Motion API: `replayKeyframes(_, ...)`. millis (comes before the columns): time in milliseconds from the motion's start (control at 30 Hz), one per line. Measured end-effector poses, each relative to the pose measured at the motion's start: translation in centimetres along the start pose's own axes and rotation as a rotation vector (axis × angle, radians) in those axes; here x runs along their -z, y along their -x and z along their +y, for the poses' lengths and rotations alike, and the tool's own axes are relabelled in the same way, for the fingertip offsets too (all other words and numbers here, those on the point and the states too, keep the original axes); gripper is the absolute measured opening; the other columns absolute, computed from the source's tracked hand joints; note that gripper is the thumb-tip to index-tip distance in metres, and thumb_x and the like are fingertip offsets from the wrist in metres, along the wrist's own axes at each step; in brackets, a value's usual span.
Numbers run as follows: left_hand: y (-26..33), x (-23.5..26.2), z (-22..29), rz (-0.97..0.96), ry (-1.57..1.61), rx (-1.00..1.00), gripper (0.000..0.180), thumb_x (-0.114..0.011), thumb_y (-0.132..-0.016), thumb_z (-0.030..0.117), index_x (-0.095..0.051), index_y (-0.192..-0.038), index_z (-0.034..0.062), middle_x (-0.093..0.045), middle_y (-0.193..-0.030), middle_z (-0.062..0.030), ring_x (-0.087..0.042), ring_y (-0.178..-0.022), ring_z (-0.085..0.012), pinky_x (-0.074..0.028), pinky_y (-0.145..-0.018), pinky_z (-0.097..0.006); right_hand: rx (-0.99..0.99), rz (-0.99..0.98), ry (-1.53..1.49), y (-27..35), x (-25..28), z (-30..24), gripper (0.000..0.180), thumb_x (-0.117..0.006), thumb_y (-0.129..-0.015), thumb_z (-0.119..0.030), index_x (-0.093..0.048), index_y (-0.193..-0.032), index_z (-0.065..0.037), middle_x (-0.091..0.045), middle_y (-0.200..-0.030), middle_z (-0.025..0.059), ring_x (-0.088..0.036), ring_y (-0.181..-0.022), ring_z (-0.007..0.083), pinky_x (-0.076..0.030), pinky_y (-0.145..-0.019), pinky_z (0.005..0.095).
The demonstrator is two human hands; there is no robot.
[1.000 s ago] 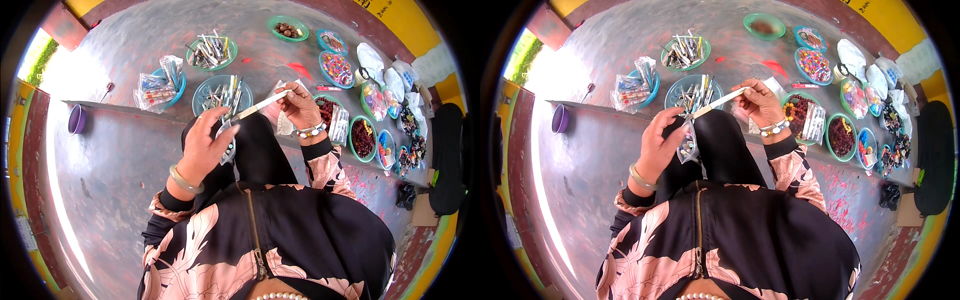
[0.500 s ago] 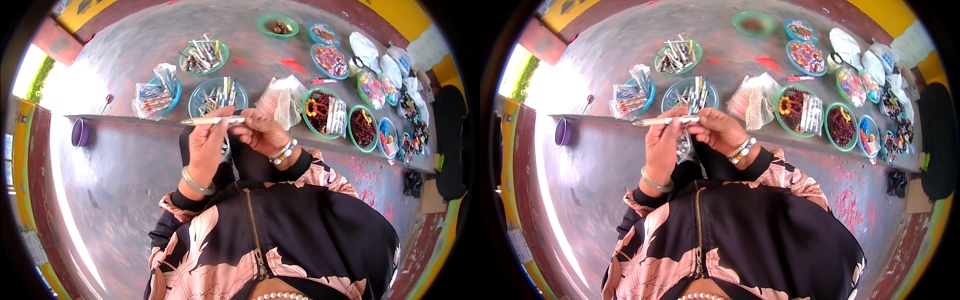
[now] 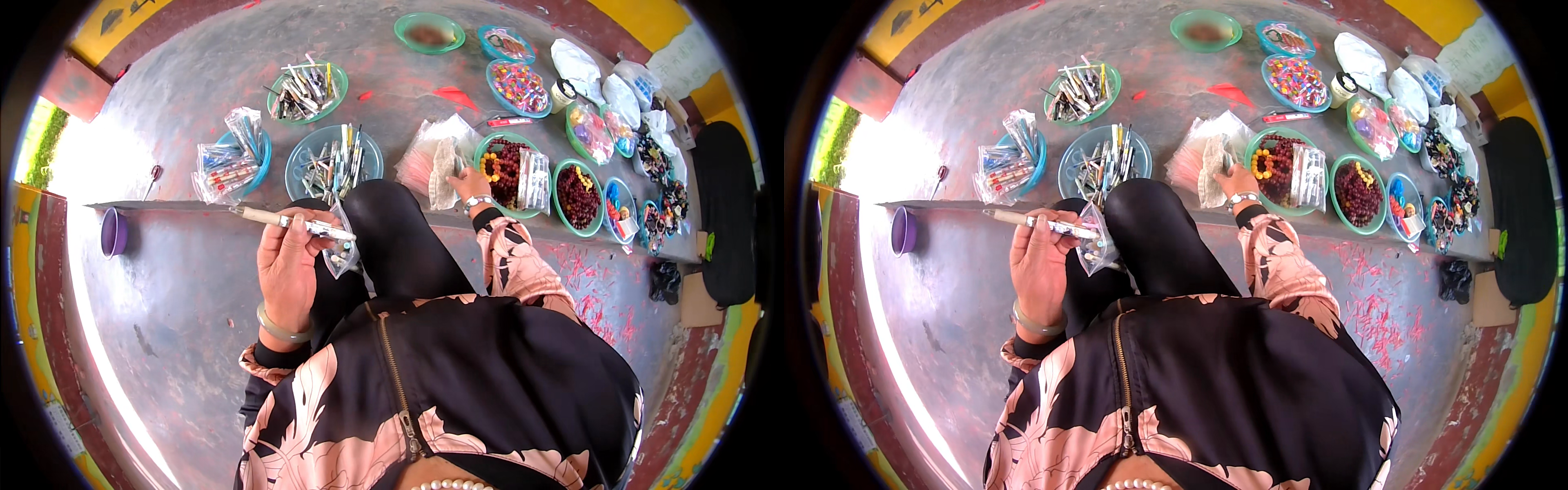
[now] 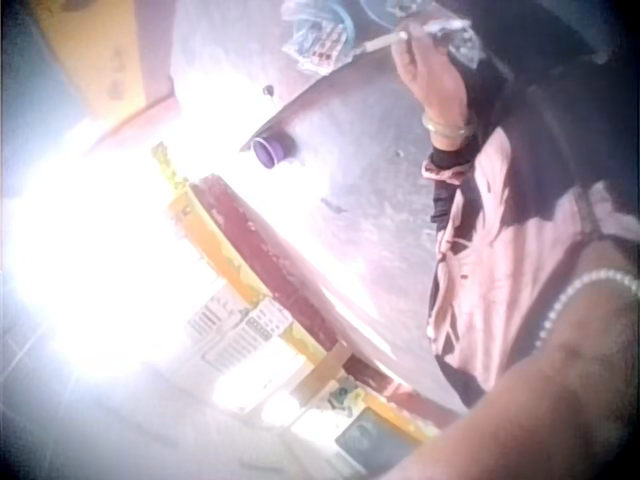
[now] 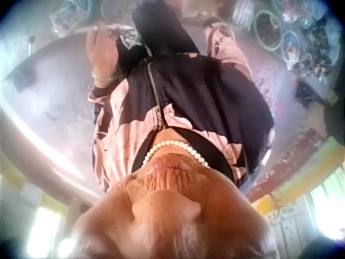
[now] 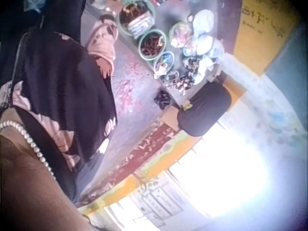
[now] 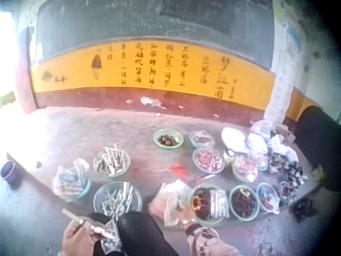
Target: The person sits cross-legged on the floor and repeatedly wipes various markers with a cloth. They pick up markers from a bowl, clean them, and place them back into the bowl. The person also handles a small plastic bag containing round objects.
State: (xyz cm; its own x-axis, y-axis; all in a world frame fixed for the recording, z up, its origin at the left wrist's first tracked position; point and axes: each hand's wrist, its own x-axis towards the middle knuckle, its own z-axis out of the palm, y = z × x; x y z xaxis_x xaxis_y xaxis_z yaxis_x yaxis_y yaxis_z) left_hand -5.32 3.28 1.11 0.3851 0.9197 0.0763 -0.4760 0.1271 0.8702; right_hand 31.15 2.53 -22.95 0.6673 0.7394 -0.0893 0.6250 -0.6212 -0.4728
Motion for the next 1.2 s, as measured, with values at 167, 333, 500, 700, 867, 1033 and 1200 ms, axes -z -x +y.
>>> replayKeyframes(167,-0.2,0.1,-0.1,-0.032,-0.035,0.023,0.021,-0.043,-0.098,0.015,-0.053,-0.104,-0.0022,-0.062,-0.097,-0.0179,-0.062,-0.085,-0.0203,-0.052,-0.071,-0.031,0.021,0.039,-0.103,-1.9,-2.0,0.8,0.028,-0.066,-0.071,-0.032,-0.068,-0.083,-0.007,-0.067,-0.085,0.0161,-0.064,-0.082,0.0331,-0.049,-0.074,0.0399)
replayKeyframes(333,0.3,0.2,-0.2,-0.018,-0.029,0.022,0.02,-0.043,-0.098,0.014,-0.053,-0.103,-0.0032,-0.063,-0.096,-0.0169,-0.062,-0.082,-0.0186,-0.053,-0.073,-0.03,-0.085,0.015,-0.626,-2.5,1.6,2.3,0.019,-0.067,-0.073,-0.021,-0.067,-0.079,-0.003,-0.064,-0.068,0.0063,-0.06,-0.061,0.016,-0.046,-0.059,0.029)
replayKeyframes(500,0.2,-1.0,-0.1,-0.021,-0.044,0.117,0.023,-0.039,-0.1,0.018,-0.051,-0.107,-0.0005,-0.062,-0.092,-0.0131,-0.064,-0.086,-0.0219,-0.053,-0.066,-0.027,-0.049,0.054,-1.492,-2.5,7.1,4.8,0.009,-0.067,-0.076,-0.015,-0.065,-0.079,-0.006,-0.061,-0.075,0.0011,-0.056,-0.068,0.0123,-0.046,-0.063,0.0268)
replayKeyframes(700,0.6,-1.1,-0.2,-0.073,-0.048,0.224,0.027,-0.036,-0.1,0.016,-0.047,-0.119,0.0008,-0.062,-0.093,-0.0112,-0.065,-0.088,-0.024,-0.052,-0.061,-0.025,-0.128,-0.151,-1.646,1.7,15.2,0.5,0.03,-0.055,-0.088,-0.025,-0.062,-0.103,0.0,-0.066,-0.097,0.0112,-0.064,-0.084,0.0239,-0.051,-0.078,0.0359)
replayKeyframes(867,0.8,-1.2,-1.4,-0.113,-0.143,0.237,0.028,-0.047,-0.092,0.002,-0.051,-0.12,-0.0001,-0.059,-0.11,-0.0096,-0.06,-0.099,-0.0192,-0.049,-0.075,-0.024,0.08,-0.493,-1.941,6.7,19.1,-5.2,0.04,-0.048,-0.093,-0.029,-0.054,-0.12,0.001,-0.061,-0.115,0.0156,-0.06,-0.104,0.0282,-0.048,-0.091,0.0405)
replayKeyframes(1033,0.6,-2.0,-0.4,-0.097,-0.192,0.414,0.022,-0.046,-0.096,0.01,-0.053,-0.114,-0.0006,-0.063,-0.097,-0.0088,-0.065,-0.087,-0.0176,-0.052,-0.064,-0.022,0.114,-0.638,-2.031,10.8,20.7,-10.1,0.05,-0.047,-0.094,-0.036,-0.044,-0.129,-0.001,-0.052,-0.127,0.0182,-0.055,-0.111,0.0319,-0.048,-0.092,0.0449)
replayKeyframes(1200,0.9,-2.6,-1.0,-0.141,-0.244,0.367,0.021,-0.045,-0.097,0.015,-0.055,-0.107,-0.0005,-0.062,-0.082,-0.0064,-0.059,-0.062,-0.011,-0.046,-0.055,-0.019,0.131,-0.799,-1.83,14.2,18.1,-14.0,0.036,-0.053,-0.092,-0.03,-0.048,-0.117,-0.006,-0.055,-0.12,0.0161,-0.058,-0.104,0.0261,-0.05,-0.087,0.0394)
